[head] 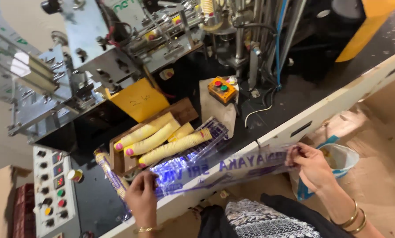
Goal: The person packages stacks of paper cups into plastic sleeves by hand and arranges the packaged sleeves into a wooden tray on a manufacturing line.
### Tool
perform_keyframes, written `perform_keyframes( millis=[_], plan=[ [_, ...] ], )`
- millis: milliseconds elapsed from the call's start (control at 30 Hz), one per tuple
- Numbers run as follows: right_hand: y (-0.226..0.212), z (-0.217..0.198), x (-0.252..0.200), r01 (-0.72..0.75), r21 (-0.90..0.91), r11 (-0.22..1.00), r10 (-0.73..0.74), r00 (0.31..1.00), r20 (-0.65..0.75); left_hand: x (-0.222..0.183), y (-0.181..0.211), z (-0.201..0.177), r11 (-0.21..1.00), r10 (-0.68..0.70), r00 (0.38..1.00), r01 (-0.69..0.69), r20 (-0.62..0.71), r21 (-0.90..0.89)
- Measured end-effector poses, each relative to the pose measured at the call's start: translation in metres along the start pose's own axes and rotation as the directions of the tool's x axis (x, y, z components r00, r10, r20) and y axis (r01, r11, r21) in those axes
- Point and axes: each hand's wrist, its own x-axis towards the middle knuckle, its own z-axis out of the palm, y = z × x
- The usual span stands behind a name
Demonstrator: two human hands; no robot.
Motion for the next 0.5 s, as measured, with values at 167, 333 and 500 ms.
perform_keyframes(
  millis=[167,333,500],
  plan=[
    [0.005,0.003,-0.006,0.077,-0.019,0.997,-0.079,0.99,-0.12,-0.001,-0.021,0.006,0.982,-0.035,0.994,0.054,-0.107,0.183],
    [-0.038,0.036,-0.023,0.06,-0.213,0.975,-0.088,0.988,-0.123,-0.004,0.005,0.018,0.999,0.006,0.998,-0.004,0.057,-0.039],
    [-0.042,0.053,-0.036,-0.084,-0.325,0.942,0.06,0.995,-0.082,-0.038,0.029,0.085,0.974,-0.024,0.956,-0.044,0.292,0.223]
  ],
)
